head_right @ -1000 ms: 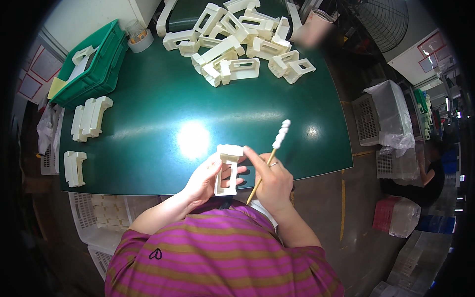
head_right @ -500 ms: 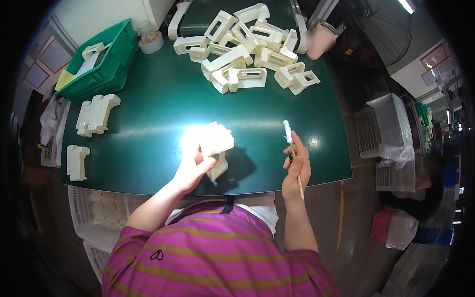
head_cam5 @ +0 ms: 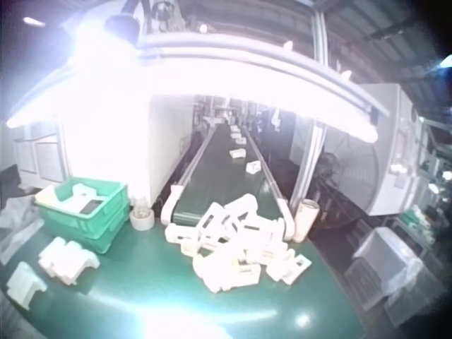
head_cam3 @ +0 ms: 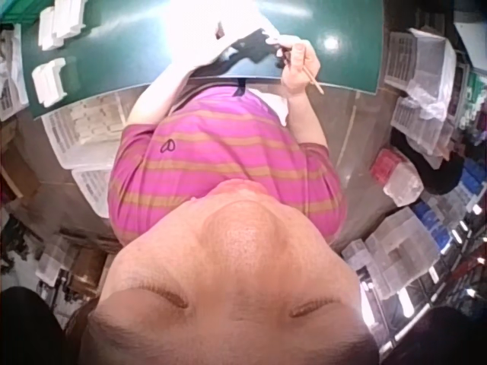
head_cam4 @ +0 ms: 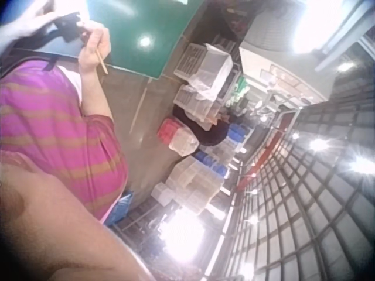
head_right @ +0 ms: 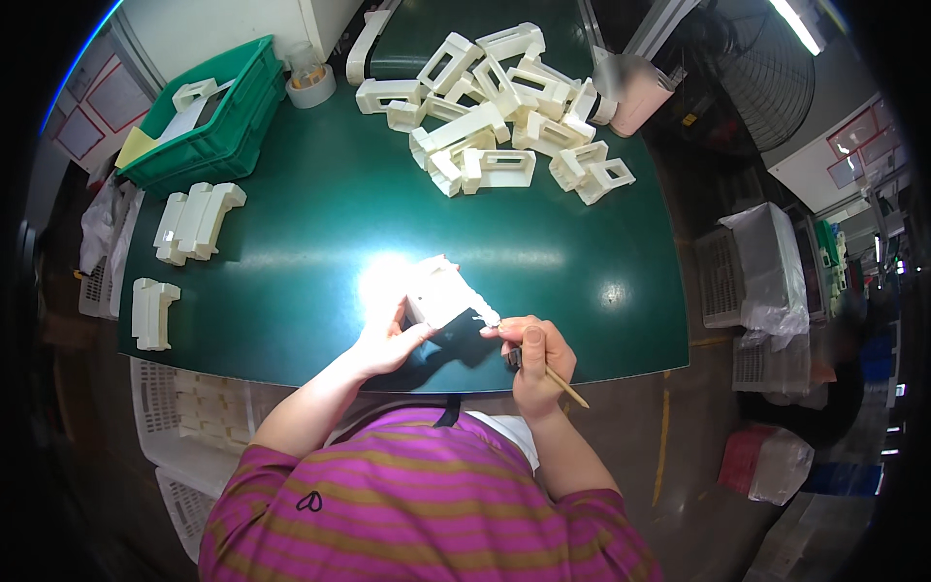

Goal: The person assembles small white plastic housings by applying adhesive or sealant to plastic components with a brush applicator, then joining the plastic parts together by hand.

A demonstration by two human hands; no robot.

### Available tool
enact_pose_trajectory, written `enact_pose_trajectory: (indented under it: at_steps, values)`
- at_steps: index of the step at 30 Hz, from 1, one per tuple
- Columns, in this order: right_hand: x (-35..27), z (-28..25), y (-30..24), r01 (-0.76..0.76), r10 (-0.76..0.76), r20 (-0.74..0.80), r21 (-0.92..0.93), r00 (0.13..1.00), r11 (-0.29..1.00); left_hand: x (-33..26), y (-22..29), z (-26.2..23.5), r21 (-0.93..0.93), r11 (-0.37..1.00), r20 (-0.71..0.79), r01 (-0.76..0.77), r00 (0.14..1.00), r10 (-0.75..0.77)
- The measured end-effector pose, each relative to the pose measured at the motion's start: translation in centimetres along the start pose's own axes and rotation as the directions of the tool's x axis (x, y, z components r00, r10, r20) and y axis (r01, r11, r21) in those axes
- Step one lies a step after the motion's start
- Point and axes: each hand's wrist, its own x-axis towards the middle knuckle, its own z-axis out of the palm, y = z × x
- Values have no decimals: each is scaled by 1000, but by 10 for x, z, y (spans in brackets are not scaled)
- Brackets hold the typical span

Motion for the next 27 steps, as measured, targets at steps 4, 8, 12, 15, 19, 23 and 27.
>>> enact_pose_trajectory:
  at_steps: [4, 8, 12, 15, 19, 23, 27]
  values:
    - [-11, 12, 4, 132, -132, 68, 17, 989, 991, -2, -3, 2, -211, 976, -38, 57, 997, -66]
    - [1, 3, 7, -10, 11, -55, 23, 998, 1000, -4, 0, -2, -61, 998, 4, 6, 1000, -6]
    - [19, -6, 13, -104, 122, -53, 270, 991, 957, -4, 2, -2, -218, 970, 36, 104, 994, -99]
    - [31, -4, 13, -159, 222, -70, 495, 973, 854, -7, -2, -2, -307, 945, 114, 108, 991, -76]
    - [36, -6, 23, -366, 435, -31, 491, 900, 791, -8, 6, -3, -395, 891, 203, 224, 967, -153]
    - [24, -17, 23, -470, 560, 67, 630, 826, 619, -9, 2, -4, -479, 830, 240, 287, 952, -191]
    - [23, -25, 18, -477, 484, 173, 620, 858, 623, -5, 13, 0, -274, 961, 181, 43, 983, 8]
